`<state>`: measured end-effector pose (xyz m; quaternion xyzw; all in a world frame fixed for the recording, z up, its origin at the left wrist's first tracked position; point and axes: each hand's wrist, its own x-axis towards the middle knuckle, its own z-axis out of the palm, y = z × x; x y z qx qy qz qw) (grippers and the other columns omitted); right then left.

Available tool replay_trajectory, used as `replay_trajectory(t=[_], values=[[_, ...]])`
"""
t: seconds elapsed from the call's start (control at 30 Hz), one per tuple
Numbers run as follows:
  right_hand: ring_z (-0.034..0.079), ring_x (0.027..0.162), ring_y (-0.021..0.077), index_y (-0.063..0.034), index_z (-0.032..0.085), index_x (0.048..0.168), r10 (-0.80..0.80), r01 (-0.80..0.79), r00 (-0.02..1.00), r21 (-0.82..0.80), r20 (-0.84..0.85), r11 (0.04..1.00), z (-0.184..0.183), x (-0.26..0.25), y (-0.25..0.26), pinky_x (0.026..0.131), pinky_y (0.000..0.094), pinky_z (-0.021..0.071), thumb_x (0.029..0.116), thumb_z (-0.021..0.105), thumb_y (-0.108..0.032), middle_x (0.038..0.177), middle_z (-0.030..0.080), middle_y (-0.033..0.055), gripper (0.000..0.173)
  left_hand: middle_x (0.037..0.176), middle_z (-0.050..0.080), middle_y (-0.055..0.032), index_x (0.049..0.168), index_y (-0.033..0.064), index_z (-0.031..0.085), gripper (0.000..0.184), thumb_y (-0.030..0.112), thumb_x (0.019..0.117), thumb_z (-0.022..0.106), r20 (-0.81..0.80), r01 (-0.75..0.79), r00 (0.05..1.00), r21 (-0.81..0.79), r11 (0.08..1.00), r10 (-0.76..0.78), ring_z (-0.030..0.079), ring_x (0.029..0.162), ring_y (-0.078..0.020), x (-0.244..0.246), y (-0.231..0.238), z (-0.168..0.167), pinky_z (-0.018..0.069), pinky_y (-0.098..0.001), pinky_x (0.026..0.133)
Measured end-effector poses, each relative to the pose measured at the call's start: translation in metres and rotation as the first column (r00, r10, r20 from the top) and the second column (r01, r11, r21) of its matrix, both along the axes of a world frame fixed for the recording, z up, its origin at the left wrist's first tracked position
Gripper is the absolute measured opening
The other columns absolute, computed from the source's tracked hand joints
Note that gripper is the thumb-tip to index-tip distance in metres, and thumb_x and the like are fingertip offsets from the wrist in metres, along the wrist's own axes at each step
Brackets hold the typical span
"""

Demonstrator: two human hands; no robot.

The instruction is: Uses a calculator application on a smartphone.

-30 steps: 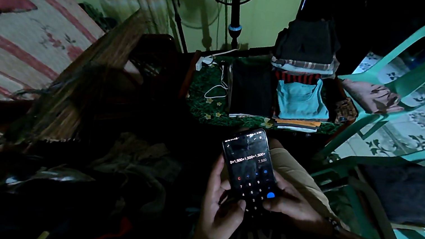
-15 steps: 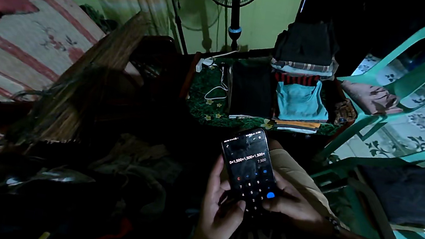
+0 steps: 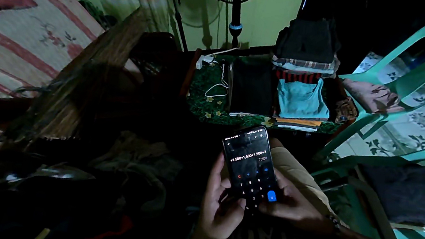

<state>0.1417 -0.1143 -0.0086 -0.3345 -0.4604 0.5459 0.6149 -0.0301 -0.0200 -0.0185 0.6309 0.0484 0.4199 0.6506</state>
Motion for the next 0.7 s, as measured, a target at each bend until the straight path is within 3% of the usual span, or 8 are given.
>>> replay_trajectory(t=[0.23, 0.7], values=[[0.067, 0.112, 0.0098, -0.0007, 0.037, 0.140, -0.060, 0.063, 0.994, -0.020, 0.093, 0.998, 0.0038, -0.0039, 0.0000, 0.098, 0.0296, 0.0572, 0.0799, 0.069, 0.015, 0.124, 0.067, 0.0003, 0.070, 0.132, 0.063, -0.0147, 0.156, -0.0091, -0.001, 0.093, 0.012, 0.0923, 0.064, -0.004, 0.006, 1.000, 0.000, 1.000, -0.006, 0.068, 0.113, -0.0171, -0.0006, 0.0000, 0.0008, 0.0591, -0.0347, 0.095], [0.067, 0.112, 0.0081, -0.0005, 0.036, 0.140, -0.071, 0.072, 0.992, -0.005, 0.101, 0.997, 0.0019, -0.0052, -0.0017, 0.098, 0.0281, 0.0571, 0.0805, 0.067, 0.015, 0.124, 0.067, -0.0008, 0.069, 0.133, 0.063, -0.0153, 0.156, -0.0093, -0.001, 0.093, 0.012, 0.0927, 0.063, -0.009, 0.013, 1.000, 0.004, 1.000, -0.013, 0.068, 0.113, -0.0176, -0.0010, 0.0001, 0.0004, 0.0596, -0.0351, 0.094]])
